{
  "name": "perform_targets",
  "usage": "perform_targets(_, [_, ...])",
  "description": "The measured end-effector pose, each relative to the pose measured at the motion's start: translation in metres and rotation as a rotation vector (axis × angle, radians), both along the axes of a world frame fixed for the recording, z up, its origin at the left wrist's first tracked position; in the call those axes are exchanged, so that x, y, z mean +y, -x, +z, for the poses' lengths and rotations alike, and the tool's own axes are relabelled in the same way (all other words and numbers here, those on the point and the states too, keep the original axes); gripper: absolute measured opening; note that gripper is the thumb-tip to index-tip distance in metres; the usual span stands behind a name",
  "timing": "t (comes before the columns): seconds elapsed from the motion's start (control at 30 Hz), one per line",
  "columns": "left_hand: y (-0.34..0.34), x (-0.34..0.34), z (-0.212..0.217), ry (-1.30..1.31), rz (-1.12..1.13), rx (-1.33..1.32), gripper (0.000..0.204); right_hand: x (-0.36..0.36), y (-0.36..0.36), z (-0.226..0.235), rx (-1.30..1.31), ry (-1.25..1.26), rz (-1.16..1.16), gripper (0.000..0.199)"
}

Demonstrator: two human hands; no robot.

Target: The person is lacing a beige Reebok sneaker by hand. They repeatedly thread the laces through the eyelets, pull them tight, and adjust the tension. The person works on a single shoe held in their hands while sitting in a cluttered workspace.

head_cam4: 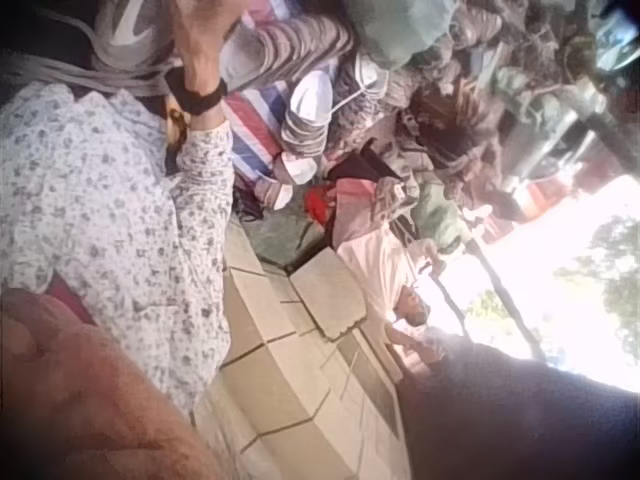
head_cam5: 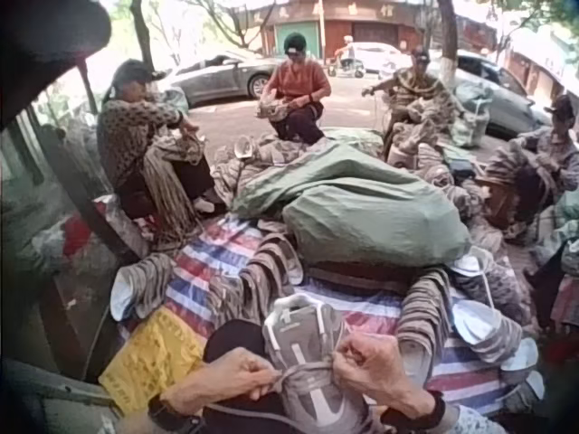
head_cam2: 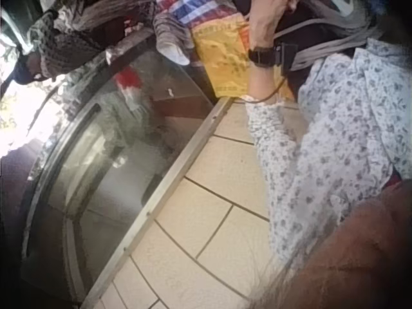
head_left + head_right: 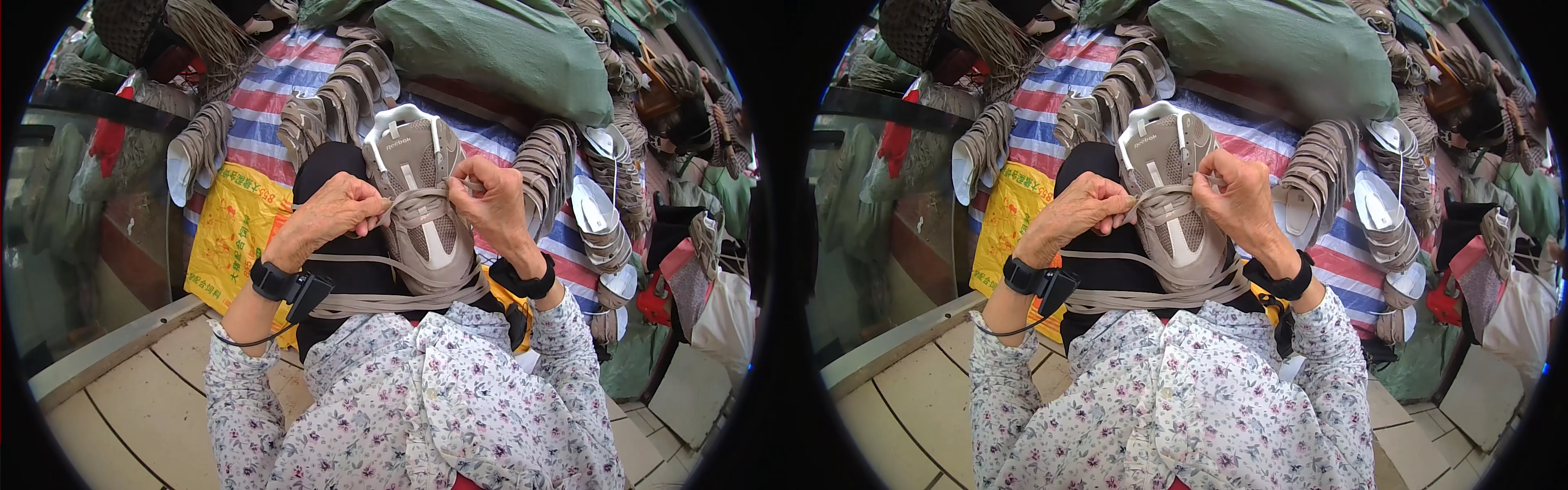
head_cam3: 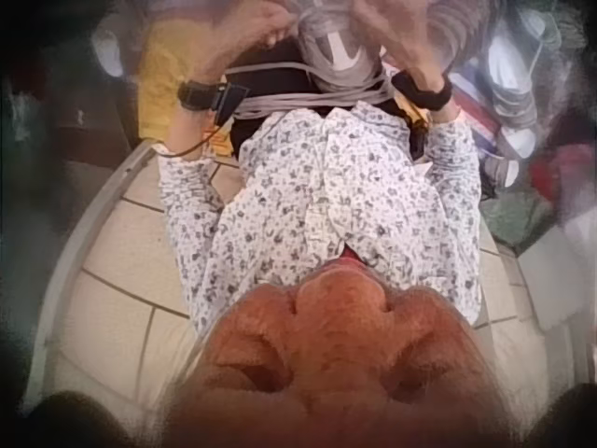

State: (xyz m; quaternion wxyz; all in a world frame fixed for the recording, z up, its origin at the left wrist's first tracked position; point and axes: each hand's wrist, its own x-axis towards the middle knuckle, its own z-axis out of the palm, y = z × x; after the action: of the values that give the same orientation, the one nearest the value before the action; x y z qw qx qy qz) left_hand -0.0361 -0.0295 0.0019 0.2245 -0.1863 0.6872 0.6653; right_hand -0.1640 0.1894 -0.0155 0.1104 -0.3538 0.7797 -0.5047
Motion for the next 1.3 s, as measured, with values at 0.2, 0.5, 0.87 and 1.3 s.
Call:
perform_targets(0.2, [0.001, 0.001, 0.002, 0.035, -0.001, 0.0, 0.029, -0.002, 0.01, -0.011, -0.517, 0.063, -0.036, 0.004])
perform_targets(0.5, [0.002, 0.018, 0.012, 0.577, -0.072, 0.132, 0.029, -0.007, 0.003, 0.0, -0.162, -0.075, 0.044, 0.01])
perform_targets(0.87, [0.02, 0.018, 0.019, 0.818, -0.221, 0.262, 0.023, -0.039, -0.005, 0.011, 0.327, 0.013, 0.328, 0.01])
perform_targets(1.3, [-0.005, 0.004, 0.009, 0.338, -0.07, 0.079, 0.033, -0.057, 0.01, 0.013, -0.046, -0.086, 0.566, 0.014])
